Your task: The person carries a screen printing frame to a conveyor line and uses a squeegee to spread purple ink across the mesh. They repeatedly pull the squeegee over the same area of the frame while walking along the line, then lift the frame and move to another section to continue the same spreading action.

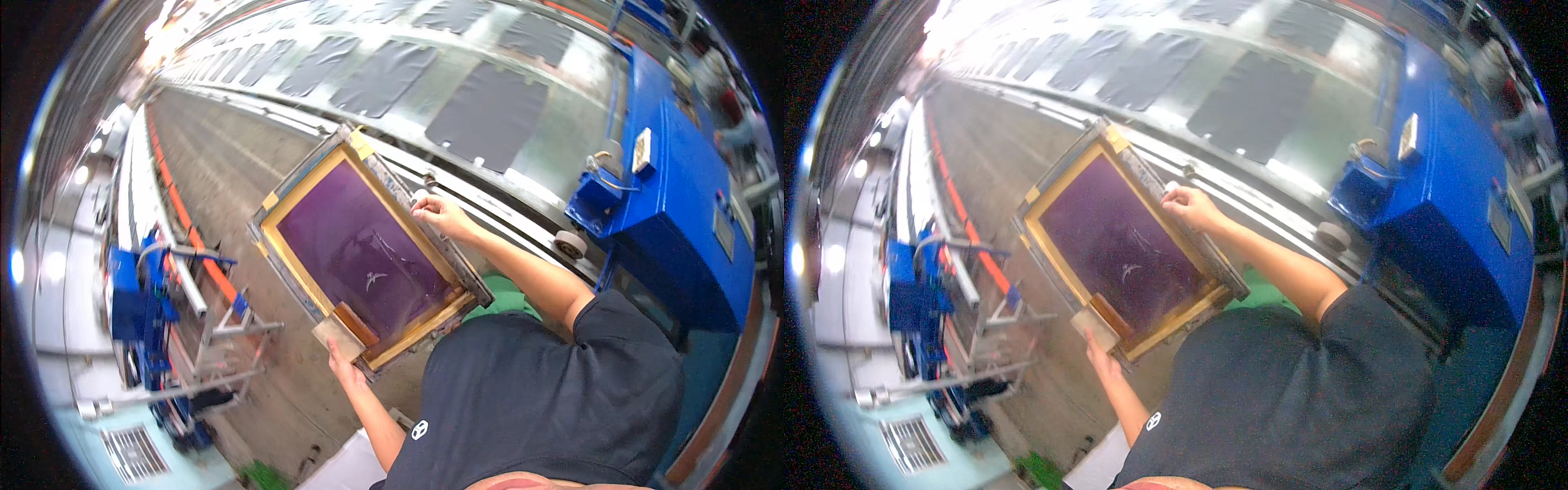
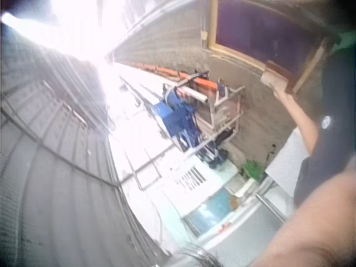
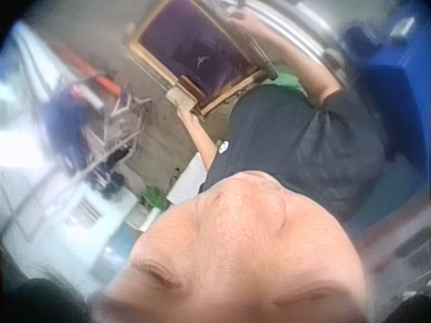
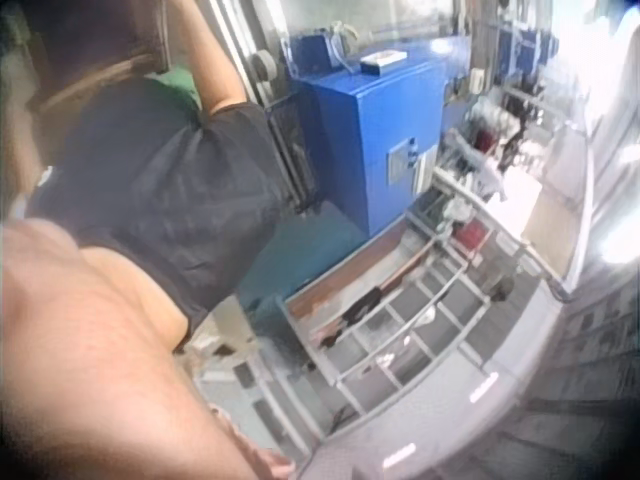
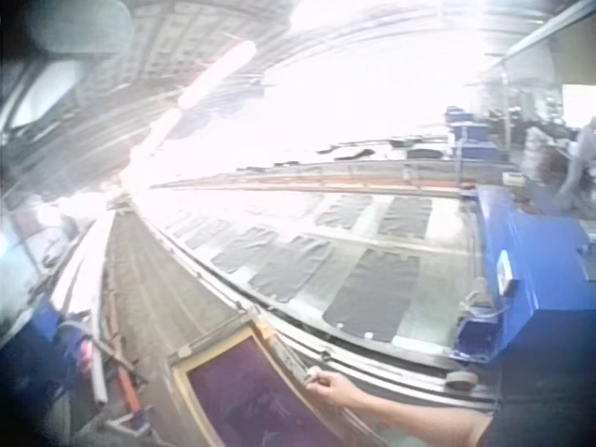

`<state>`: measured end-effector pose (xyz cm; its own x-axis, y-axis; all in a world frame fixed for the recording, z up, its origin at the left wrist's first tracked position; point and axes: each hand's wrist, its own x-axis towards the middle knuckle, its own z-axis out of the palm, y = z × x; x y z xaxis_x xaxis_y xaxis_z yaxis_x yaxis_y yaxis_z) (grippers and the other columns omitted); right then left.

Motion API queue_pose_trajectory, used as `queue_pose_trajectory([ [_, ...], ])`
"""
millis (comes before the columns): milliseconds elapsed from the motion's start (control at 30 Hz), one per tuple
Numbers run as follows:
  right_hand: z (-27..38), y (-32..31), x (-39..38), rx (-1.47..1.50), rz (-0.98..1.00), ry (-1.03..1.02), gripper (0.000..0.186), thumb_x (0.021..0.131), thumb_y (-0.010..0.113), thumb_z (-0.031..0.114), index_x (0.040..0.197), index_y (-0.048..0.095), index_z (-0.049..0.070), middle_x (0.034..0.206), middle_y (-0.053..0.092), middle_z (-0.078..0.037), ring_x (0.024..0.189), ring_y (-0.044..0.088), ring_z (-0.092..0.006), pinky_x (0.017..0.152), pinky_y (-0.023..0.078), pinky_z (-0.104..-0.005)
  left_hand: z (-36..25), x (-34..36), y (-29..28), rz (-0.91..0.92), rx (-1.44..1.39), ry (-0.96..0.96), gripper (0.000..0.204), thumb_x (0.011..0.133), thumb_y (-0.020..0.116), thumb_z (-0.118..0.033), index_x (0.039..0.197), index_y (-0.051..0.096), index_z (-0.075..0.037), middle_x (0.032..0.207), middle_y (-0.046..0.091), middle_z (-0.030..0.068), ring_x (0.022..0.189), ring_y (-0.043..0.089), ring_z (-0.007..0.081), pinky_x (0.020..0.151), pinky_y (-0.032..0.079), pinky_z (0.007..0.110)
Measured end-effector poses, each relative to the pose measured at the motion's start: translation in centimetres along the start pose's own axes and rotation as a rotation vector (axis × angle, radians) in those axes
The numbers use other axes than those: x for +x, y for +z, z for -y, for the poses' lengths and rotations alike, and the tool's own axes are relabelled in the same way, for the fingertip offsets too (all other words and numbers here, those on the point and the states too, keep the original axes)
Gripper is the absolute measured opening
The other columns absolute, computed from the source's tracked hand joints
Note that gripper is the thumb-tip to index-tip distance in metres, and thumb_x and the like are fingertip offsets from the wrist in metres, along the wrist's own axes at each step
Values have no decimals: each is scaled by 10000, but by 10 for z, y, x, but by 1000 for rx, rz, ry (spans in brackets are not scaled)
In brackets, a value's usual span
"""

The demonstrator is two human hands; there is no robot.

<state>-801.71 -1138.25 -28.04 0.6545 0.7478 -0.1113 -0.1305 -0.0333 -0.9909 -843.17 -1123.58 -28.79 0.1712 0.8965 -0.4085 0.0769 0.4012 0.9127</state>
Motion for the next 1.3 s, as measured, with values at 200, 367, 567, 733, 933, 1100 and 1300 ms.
queue_pose_trajectory([
  [200, 16, -120, 11, -16, -498, 70, 204, 978, 669, 200, 1117, 704, 55, 1072, 740, -76, 1022, 659, -154, 929, 514, -355, -39, 123, 179, 402, 125, -46, 731, 968, 677, -510, 1375, 540, 82, 1305, 644, 165, 1137, 655, 272, 984, 520, 409],
  [367, -4, -125, 45, 112, -906, -114, 246, 932, 686, 88, 1177, 700, 76, 1164, 696, -41, 1002, 614, -127, 906, 492, -287, -93, 190, 293, 650, 44, 20, 604, 992, 662, -466, 1293, 597, 54, 1188, 690, 137, 1056, 680, 266, 902, 556, 416],
  [567, 8, -262, 37, 107, -1257, -171, 410, 938, 666, 35, 1344, 648, 89, 1343, 643, -59, 1226, 572, -161, 1063, 425, -302, -77, 198, 506, 1039, 64, 4, 539, 1002, 654, -450, 1214, 622, 45, 1126, 711, 120, 964, 709, 235, 848, 577, 390],
  [733, -22, -341, 50, -285, -1610, -166, 401, 896, 704, 79, 1295, 665, 86, 1200, 704, -99, 1071, 658, -187, 954, 492, -314, -57, 194, 614, 1176, 187, -144, 534, 981, 679, -463, 1223, 639, 11, 1090, 726, 107, 938, 719, 237, 828, 587, 384],
  [933, -47, -368, 52, -402, -1692, 180, 347, 868, 716, 155, 1215, 707, 165, 1073, 739, -109, 970, 686, -224, 843, 515, -329, -6, 206, 659, 1196, 245, -331, 574, 972, 686, -477, 1275, 626, 8, 1129, 720, 110, 994, 711, 241, 856, 578, 386],
  [1100, -82, -377, 41, -592, -1788, -20, 319, 854, 720, 137, 1171, 733, 167, 899, 738, -70, 760, 652, -169, 718, 508, -335, 1, 210, 663, 1255, 344, -428, 584, 988, 672, -445, 1332, 592, 21, 1212, 700, 120, 1033, 706, 255, 903, 569, 407],
  [1300, -72, -331, 62, -363, -1679, 264, 306, 854, 714, 143, 1159, 728, 147, 878, 665, -74, 706, 582, -203, 705, 483, -358, 8, 245, 633, 1174, 386, -433, 570, 989, 673, -437, 1320, 602, 21, 1203, 701, 109, 1041, 703, 247, 912, 558, 386],
])
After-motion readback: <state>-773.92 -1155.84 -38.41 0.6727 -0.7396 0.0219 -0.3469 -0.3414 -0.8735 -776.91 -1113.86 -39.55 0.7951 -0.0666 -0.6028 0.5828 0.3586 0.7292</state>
